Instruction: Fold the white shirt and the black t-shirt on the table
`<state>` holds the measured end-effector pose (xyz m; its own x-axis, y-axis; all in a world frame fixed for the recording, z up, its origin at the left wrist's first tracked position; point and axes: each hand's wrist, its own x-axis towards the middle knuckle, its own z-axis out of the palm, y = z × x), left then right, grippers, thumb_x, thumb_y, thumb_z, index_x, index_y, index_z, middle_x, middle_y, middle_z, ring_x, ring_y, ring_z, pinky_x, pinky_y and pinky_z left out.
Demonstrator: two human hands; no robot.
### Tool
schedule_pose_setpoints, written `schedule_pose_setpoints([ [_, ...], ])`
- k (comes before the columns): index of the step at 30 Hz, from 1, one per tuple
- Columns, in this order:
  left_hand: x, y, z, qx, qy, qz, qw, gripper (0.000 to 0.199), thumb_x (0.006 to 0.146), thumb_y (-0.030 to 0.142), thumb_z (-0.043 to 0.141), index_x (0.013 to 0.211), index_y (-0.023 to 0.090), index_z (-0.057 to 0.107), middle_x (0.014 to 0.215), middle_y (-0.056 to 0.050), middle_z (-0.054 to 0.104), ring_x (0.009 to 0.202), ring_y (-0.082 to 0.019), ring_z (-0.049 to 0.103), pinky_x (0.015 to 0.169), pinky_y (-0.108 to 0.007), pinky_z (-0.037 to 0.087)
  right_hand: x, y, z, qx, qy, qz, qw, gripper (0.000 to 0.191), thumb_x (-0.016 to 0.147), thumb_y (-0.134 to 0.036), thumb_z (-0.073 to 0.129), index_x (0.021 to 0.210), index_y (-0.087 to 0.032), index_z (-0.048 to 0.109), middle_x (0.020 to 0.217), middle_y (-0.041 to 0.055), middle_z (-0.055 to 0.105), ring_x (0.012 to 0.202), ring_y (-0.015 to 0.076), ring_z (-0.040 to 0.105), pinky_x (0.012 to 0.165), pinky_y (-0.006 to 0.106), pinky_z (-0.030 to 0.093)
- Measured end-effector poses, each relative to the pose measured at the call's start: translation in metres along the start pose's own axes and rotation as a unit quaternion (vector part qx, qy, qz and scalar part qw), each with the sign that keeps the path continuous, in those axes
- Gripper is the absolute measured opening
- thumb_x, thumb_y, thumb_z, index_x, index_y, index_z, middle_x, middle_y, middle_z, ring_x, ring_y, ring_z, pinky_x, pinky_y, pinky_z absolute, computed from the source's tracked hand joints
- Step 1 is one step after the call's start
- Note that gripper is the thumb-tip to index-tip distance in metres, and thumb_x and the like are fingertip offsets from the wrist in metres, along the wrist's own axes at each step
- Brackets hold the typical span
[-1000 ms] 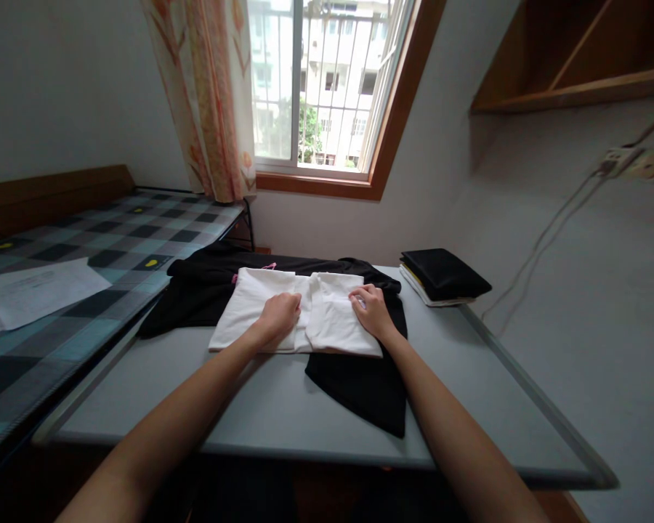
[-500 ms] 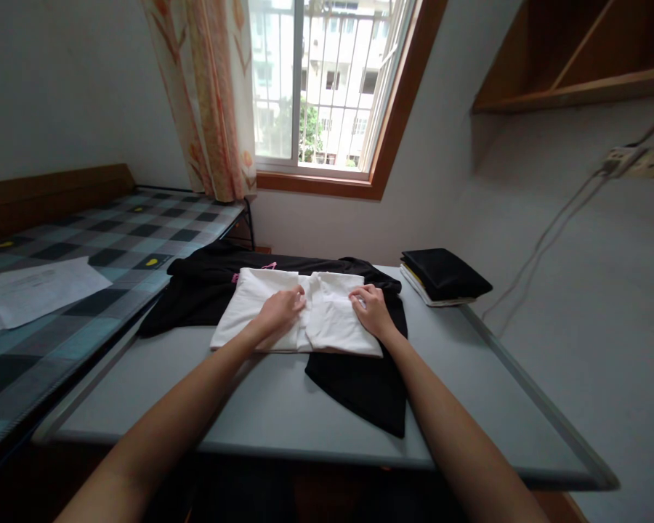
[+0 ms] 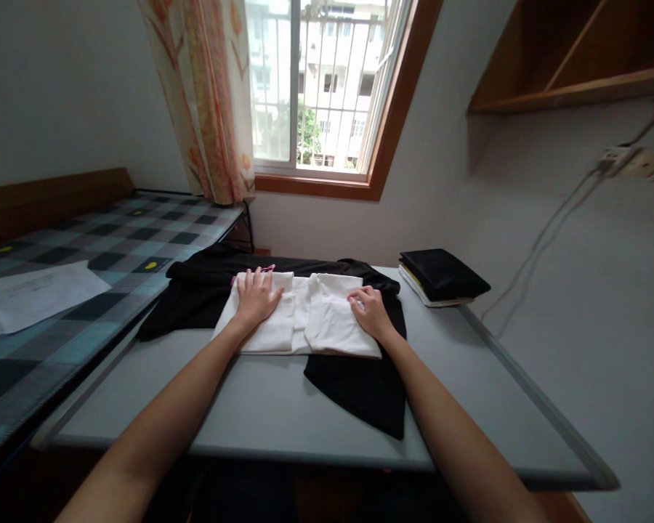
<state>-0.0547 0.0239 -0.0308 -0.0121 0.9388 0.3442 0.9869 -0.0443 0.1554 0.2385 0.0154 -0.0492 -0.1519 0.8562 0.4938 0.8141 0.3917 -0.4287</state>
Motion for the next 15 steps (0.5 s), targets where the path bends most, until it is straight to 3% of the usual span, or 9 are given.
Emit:
schedule_pose_setpoints([
  [2,-0.006,0.019,-0.011,-0.036,-0.012,0.063,0.997,0.043,0.094,0.048,0.04,0.121,0.02,0.058,0.133,-0.015,0.055,0.126,-0.031,0.047,0.102,-0.043,0.036,0.0,-0.002,-0.001,-0.022,-0.002,0.004,1.0,0.021,0.088,-0.026,0.048,0.089,-0.02,0.068,0.1,0.0092,0.061,0.097,0.0252,0.051,0.09,0.04,0.039],
  [4,-0.013,0.037,-0.019,-0.071,-0.073,0.101,0.99,0.041,0.095,0.05,0.038,0.11,0.021,0.061,0.108,-0.011,0.067,0.103,-0.026,0.062,0.089,-0.036,0.044,0.0,-0.005,-0.003,-0.051,-0.005,0.001,0.999,0.02,0.088,-0.026,0.049,0.089,-0.021,0.068,0.101,0.0093,0.061,0.097,0.0259,0.051,0.088,0.04,0.038],
  [7,-0.026,0.058,-0.026,-0.088,-0.138,0.113,0.98,0.05,0.093,0.059,0.036,0.117,0.021,0.056,0.086,-0.007,0.069,0.084,-0.025,0.066,0.075,-0.032,0.047,0.003,-0.011,-0.006,-0.089,-0.006,-0.018,0.996,0.018,0.087,-0.026,0.051,0.09,-0.021,0.068,0.101,0.0094,0.061,0.098,0.0265,0.051,0.088,0.041,0.036],
  [11,-0.039,0.067,-0.034,-0.088,-0.128,0.186,0.97,0.056,0.089,0.062,0.045,0.126,0.021,0.052,0.095,-0.009,0.066,0.089,-0.025,0.065,0.075,-0.031,0.046,0.019,-0.021,-0.004,-0.118,-0.026,-0.044,0.992,0.019,0.088,-0.024,0.051,0.095,-0.021,0.068,0.104,0.0102,0.062,0.098,0.0263,0.051,0.087,0.041,0.035],
  [15,-0.044,0.066,-0.047,-0.111,-0.122,0.355,0.92,0.041,0.08,0.054,0.062,0.107,0.022,0.063,0.106,-0.008,0.06,0.095,-0.023,0.06,0.083,-0.031,0.044,0.046,-0.032,0.007,-0.127,-0.056,-0.059,0.989,0.026,0.092,-0.026,0.046,0.106,-0.022,0.067,0.112,0.0117,0.061,0.102,0.0272,0.051,0.088,0.042,0.035],
])
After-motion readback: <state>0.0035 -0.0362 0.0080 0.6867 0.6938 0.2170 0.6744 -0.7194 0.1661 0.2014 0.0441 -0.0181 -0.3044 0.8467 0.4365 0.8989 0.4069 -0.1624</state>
